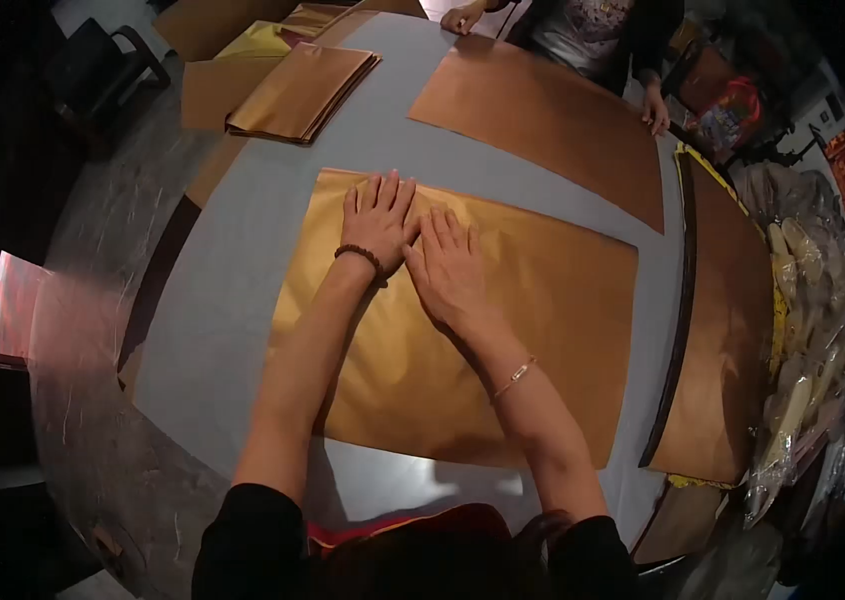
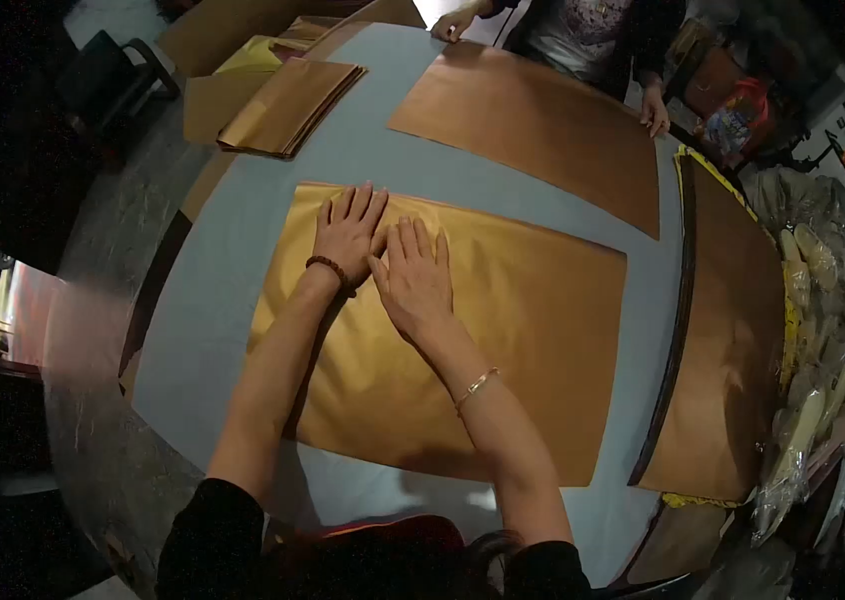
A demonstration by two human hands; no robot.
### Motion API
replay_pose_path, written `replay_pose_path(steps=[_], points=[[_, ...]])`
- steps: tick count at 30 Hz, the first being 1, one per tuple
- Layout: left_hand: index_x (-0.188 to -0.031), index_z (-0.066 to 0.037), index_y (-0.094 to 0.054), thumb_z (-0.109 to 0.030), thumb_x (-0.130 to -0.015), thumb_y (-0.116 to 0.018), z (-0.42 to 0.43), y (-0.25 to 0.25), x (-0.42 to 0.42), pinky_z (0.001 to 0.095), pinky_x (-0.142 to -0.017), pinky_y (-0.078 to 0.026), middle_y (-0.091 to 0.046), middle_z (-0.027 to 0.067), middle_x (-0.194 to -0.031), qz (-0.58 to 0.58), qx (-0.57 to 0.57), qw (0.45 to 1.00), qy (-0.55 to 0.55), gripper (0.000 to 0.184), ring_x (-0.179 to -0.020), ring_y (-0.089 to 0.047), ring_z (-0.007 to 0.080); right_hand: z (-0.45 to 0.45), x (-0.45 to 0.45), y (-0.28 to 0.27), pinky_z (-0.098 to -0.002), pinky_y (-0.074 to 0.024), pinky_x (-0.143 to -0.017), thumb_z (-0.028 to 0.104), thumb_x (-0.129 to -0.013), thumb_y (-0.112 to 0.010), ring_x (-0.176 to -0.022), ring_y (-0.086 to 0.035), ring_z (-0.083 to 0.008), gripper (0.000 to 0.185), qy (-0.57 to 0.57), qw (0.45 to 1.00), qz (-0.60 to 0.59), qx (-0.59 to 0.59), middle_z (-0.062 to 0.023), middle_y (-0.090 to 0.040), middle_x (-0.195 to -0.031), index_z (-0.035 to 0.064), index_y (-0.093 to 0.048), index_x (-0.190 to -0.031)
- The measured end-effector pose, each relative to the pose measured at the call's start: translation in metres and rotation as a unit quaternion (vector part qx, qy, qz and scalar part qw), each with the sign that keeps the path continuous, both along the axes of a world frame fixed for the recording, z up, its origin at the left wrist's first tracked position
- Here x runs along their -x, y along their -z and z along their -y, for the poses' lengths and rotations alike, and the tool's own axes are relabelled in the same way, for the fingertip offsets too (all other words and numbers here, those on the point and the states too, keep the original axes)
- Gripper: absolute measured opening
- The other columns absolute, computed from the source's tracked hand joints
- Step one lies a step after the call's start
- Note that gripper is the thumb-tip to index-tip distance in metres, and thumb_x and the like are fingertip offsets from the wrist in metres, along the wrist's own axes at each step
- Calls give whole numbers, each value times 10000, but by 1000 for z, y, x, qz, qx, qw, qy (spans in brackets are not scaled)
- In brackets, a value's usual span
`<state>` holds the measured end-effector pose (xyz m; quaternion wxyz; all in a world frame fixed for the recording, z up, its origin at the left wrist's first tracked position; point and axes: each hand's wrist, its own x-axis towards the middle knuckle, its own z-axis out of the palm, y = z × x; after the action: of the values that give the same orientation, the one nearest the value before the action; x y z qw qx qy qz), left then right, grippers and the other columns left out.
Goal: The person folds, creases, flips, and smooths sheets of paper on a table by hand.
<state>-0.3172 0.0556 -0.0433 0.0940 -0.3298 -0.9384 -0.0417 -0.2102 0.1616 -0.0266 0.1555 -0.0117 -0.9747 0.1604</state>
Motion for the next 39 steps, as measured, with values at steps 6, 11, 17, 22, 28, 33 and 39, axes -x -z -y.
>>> replay_pose_path(steps=[6,11,17,22,28,33,39], points=[[-1405,-152,-288,-401,-932,-336,-1,2,-2,484,-1075,-132,-264,94,-1454,-25,2,1000,5,537,-1344,-211,295,-15,18,1,-470,-57,-1107,503,-928,-268,-1361,-221,-225,634,-24,999,42,13,-101,-307,-1444,67,-323,-1385],[-1405,-159,-298,-493,-916,-304,-3,-7,-3,466,-1086,-96,-269,76,-1464,34,-26,999,-16,592,-1355,-209,258,-49,7,-1,-486,-54,-1109,534,-924,-264,-1364,-198,-220,623,23,995,75,-58,-52,-272,-1463,133,-312,-1398],[-1397,-156,-314,-516,-904,-323,-3,-9,-5,464,-1086,-104,-279,78,-1460,37,-29,999,-18,611,-1352,-215,258,-125,-27,8,-481,-84,-1101,504,-928,-296,-1370,-180,-238,601,134,982,97,-91,-42,-251,-1475,134,-307,-1401],[-1388,-151,-332,-511,-906,-324,-4,-10,-5,470,-1085,-117,-277,82,-1460,35,-29,999,-24,602,-1349,-225,265,-189,-68,5,-486,-75,-1103,523,-934,-257,-1376,-157,-249,617,245,958,132,-64,-66,-219,-1485,137,-271,-1415],[-1406,-154,-295,-515,-920,-308,-4,-8,-4,467,-1090,-101,-253,100,-1469,31,-24,999,-13,606,-1360,-199,283,-221,-84,1,-530,-45,-1094,553,-928,-240,-1378,-146,-264,645,364,917,157,-47,-111,-194,-1486,132,-263,-1417],[-1385,-148,-329,-497,-898,-350,-4,-10,-5,478,-1084,-129,-294,79,-1449,32,-29,999,-18,599,-1352,-216,267,-182,-57,-8,-563,-32,-1083,545,-924,-264,-1376,-152,-276,632,379,915,101,-94,-114,-210,-1480,138,-283,-1408],[-1392,-153,-312,-509,-914,-328,-3,-10,-4,484,-1088,-118,-283,93,-1450,39,-35,998,-14,596,-1350,-208,279,-123,-37,-32,-562,-37,-1086,477,-930,-314,-1377,-157,-254,548,16,966,140,-217,-90,-216,-1483,189,-321,-1396]])
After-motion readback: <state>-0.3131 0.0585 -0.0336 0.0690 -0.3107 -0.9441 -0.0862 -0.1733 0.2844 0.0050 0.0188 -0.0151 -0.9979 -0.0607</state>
